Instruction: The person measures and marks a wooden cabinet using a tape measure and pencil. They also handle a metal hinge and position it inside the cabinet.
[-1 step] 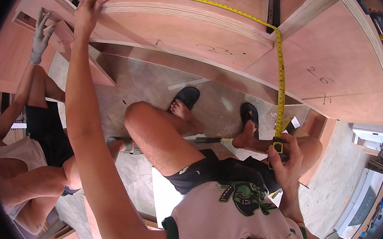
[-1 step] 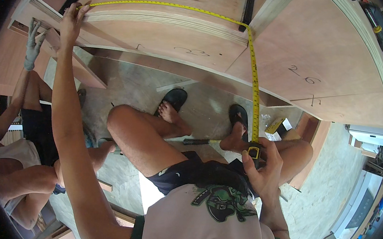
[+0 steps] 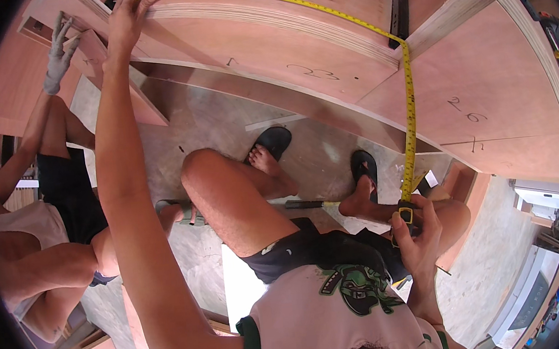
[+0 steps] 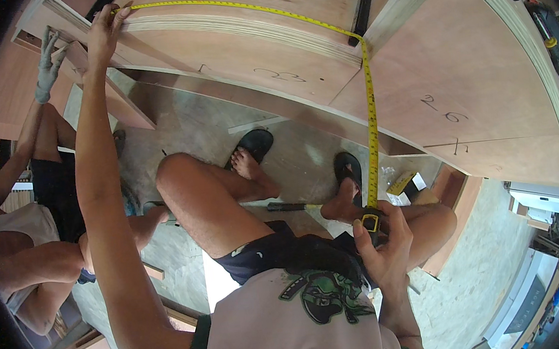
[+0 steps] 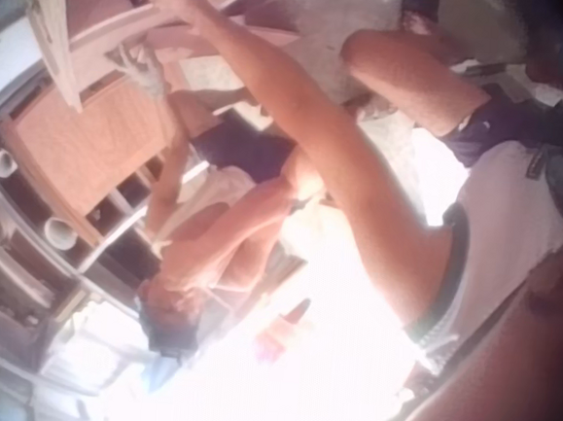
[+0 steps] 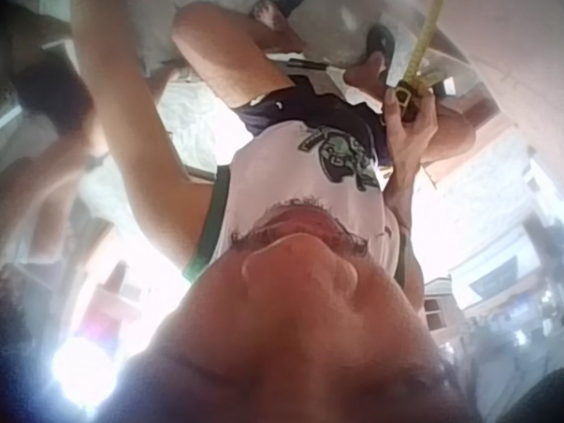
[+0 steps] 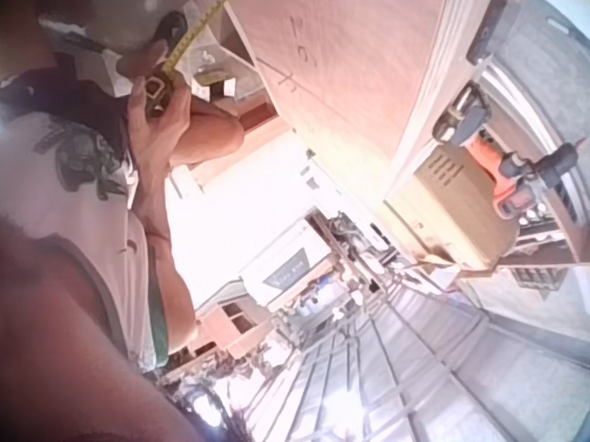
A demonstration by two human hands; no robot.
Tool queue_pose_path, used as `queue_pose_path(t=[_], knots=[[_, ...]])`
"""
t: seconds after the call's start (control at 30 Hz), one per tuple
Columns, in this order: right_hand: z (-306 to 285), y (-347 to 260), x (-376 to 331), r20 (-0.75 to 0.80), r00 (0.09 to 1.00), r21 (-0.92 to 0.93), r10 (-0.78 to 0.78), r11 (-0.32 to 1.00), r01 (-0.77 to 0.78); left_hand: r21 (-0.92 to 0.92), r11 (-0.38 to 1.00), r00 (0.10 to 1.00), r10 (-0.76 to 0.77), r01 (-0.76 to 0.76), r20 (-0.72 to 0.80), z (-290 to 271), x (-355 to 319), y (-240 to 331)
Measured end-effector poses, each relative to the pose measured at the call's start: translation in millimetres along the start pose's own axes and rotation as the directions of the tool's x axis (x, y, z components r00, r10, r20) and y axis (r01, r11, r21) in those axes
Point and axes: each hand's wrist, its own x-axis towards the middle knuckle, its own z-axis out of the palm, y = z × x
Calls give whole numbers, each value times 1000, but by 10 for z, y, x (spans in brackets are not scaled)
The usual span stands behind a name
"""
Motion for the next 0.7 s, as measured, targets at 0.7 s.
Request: queue_pose_path(t=[0.7], knots=[[0,-17,22,-4,997,3,-74,997,74,12,999,999,-35,36,-27,-37,-20,162]])
